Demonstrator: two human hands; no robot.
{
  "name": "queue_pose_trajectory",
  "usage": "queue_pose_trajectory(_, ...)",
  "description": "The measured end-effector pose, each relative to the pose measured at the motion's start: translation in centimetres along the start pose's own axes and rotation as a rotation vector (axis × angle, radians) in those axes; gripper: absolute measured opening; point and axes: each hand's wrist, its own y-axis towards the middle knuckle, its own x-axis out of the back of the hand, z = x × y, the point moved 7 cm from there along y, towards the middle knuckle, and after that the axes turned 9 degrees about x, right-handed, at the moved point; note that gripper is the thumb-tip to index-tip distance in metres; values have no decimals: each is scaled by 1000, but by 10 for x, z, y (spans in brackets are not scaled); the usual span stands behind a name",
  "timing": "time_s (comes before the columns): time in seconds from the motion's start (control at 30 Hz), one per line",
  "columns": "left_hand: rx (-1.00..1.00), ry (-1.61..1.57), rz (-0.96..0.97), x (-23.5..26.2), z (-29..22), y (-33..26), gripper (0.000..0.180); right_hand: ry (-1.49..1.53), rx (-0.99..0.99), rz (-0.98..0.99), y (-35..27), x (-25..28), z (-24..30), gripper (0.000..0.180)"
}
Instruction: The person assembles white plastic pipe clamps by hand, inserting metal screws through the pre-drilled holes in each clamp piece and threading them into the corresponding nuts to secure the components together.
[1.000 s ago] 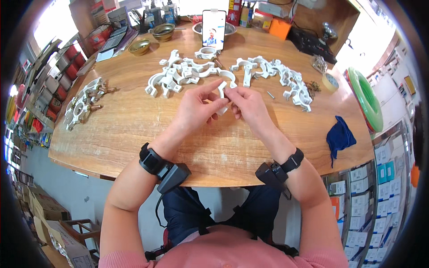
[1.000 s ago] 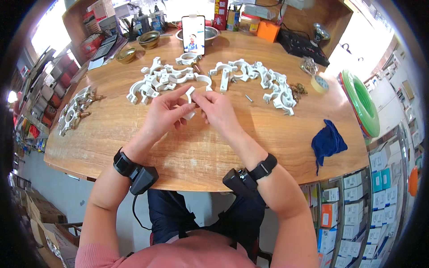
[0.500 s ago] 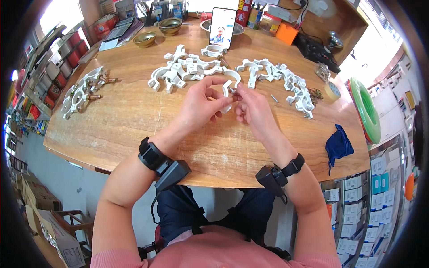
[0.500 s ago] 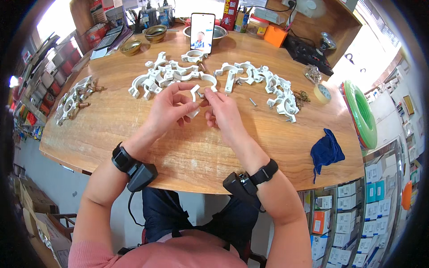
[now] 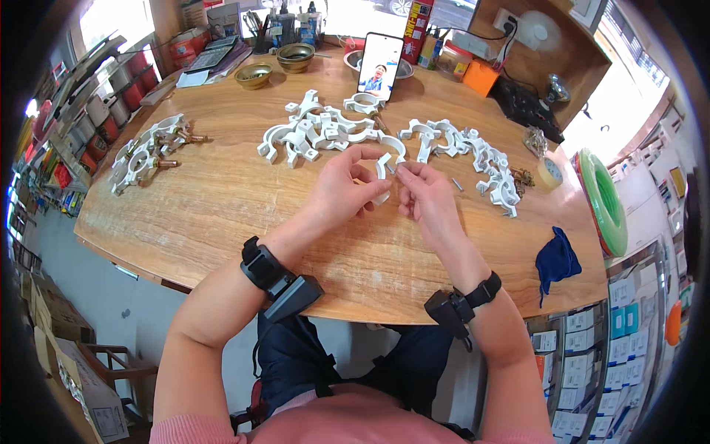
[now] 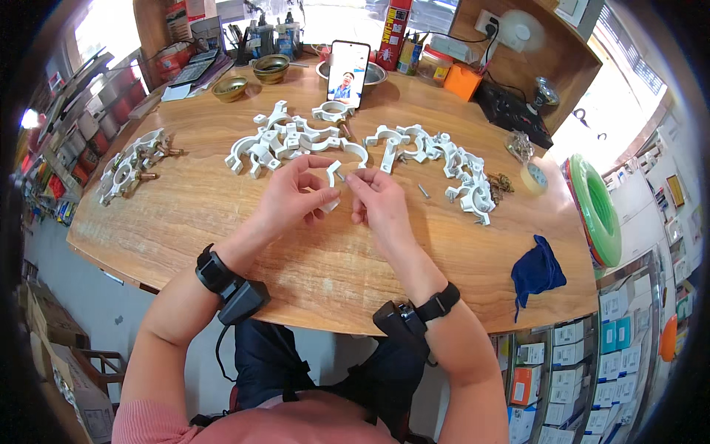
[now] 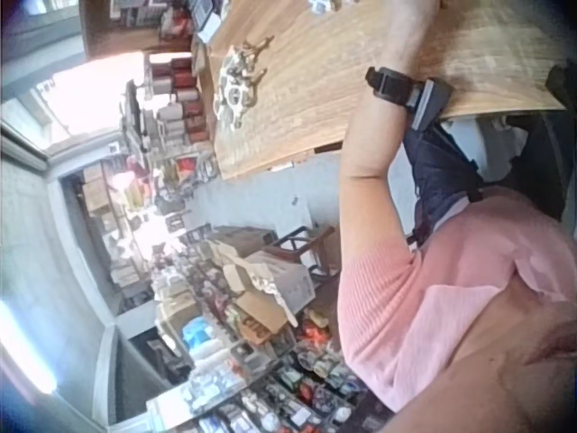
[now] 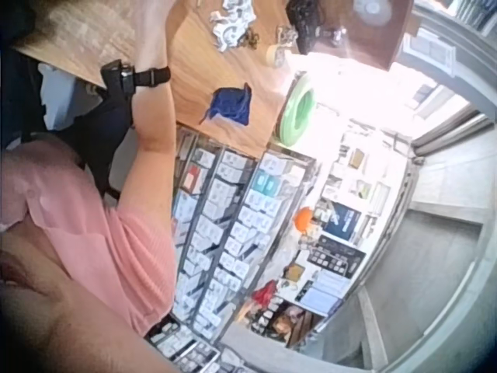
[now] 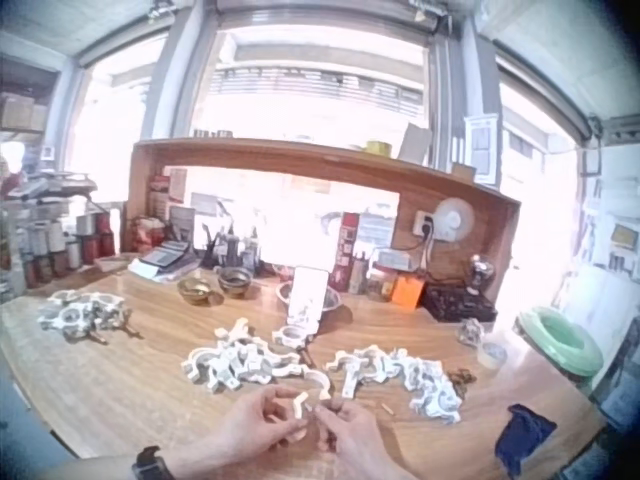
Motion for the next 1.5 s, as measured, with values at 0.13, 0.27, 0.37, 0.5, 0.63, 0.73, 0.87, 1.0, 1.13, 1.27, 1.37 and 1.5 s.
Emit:
queue_pose_trajectory(0.13,8,29,12,-2,0,1,38,14,-152,63,1,0,-16,23)
queue_pose_trajectory(0.27,11,36,-10,-1,1,1,38,-102,27,43,1,-4,0,24)
queue_pose_trajectory(0.37,-17,19,-11,1,0,2,39,67,-49,10,0,-5,-3,25)
queue_pose_trajectory(0.5,-32,20,-2,0,-1,3,39,16,-52,57,1,-4,-7,26)
queue_pose_trajectory(0.63,-17,25,-9,2,0,0,39,55,-61,22,-2,-9,-3,25)
queue_pose_trajectory(0.73,-19,27,-10,-1,0,2,39,101,-141,55,-1,-4,-13,24)
queue_pose_trajectory(0.87,-21,32,-17,-2,-1,2,39,-33,-22,65,0,-5,-4,24)
queue_pose_trajectory(1.0,-27,16,-16,-1,0,2,39,112,-88,71,0,-6,-10,22)
queue_pose_trajectory(1.13,-44,31,-16,1,-1,2,40,106,-57,92,1,-8,-8,20)
queue_pose_trajectory(1.27,-41,43,-17,1,-1,0,40,62,-20,35,0,-6,-8,19)
queue_pose_trajectory(1.37,-20,53,-17,3,2,1,41,72,-2,61,1,-3,-4,20)
queue_pose_trajectory(1.5,100,-163,20,7,14,11,37,-618,282,28,9,28,41,17)
